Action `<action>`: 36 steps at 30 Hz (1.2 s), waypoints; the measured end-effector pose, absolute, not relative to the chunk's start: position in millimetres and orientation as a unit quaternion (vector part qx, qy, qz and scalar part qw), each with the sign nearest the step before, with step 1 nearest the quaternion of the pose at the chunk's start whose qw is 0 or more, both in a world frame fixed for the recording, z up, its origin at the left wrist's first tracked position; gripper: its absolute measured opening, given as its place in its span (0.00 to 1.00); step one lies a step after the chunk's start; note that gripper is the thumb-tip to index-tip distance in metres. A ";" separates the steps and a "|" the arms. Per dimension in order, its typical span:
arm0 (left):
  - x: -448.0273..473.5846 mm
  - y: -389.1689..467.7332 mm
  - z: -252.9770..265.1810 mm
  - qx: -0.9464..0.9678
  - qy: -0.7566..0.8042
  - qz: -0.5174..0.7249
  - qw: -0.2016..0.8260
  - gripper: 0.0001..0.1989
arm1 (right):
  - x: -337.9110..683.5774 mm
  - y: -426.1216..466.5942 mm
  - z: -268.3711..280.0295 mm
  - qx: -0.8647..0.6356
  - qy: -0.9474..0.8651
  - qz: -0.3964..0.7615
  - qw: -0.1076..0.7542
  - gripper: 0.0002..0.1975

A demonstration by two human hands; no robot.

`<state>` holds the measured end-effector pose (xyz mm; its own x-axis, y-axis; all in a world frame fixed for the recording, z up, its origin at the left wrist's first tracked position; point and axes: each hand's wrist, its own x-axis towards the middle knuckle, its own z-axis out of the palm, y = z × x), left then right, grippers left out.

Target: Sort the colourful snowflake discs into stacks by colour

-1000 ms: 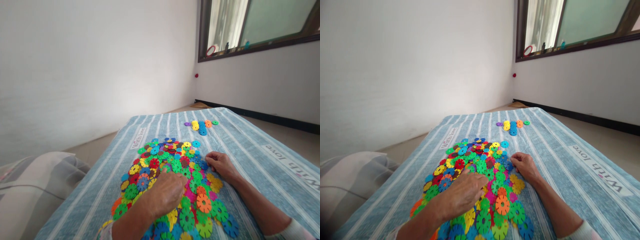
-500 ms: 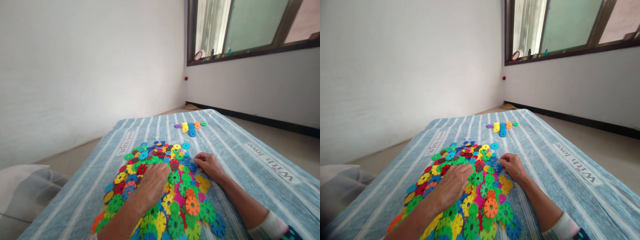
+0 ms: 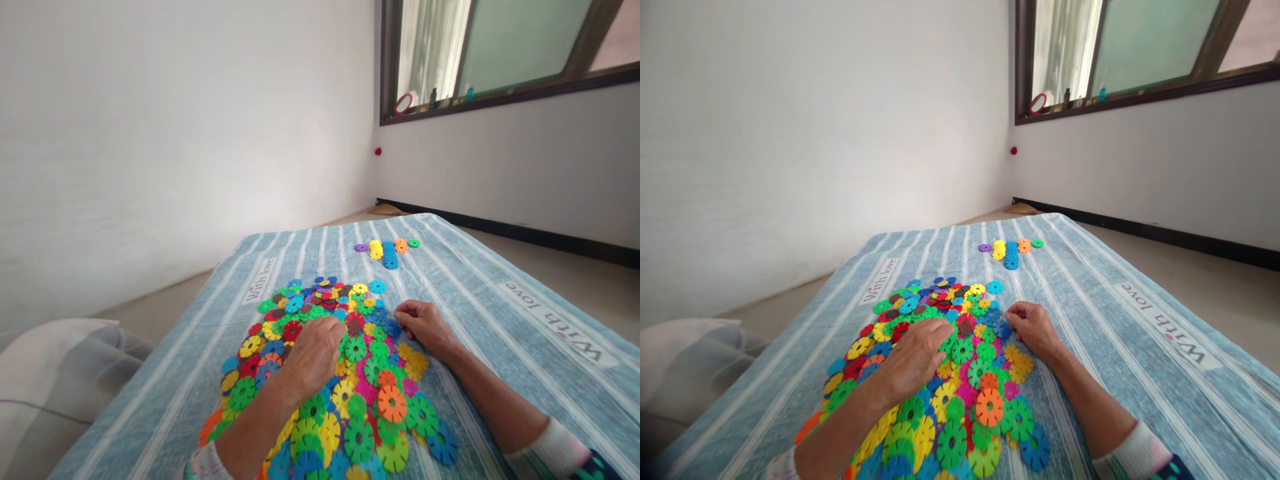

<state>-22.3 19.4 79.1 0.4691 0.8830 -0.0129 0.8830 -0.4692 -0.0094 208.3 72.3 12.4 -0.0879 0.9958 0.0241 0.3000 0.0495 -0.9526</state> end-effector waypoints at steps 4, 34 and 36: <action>-24.2 21.0 75.0 -0.867 -0.499 -0.016 -0.014 0.18 | 209.2 72.6 11.7 -0.539 -0.606 0.423 0.404 0.08; -31.2 36.7 63.6 -0.819 -0.552 -0.143 -0.058 0.07 | 210.7 73.5 9.5 -0.535 -0.610 0.419 0.407 0.08; -32.0 36.2 61.2 -0.819 -0.558 -0.132 -0.018 0.07 | 210.8 74.1 8.5 -0.534 -0.610 0.419 0.408 0.09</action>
<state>-32.0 36.2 61.2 0.3425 0.9189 0.1959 0.9094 -0.3766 0.1764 210.8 74.1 8.5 -0.0965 0.9941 0.0501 0.3099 0.0778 -0.9476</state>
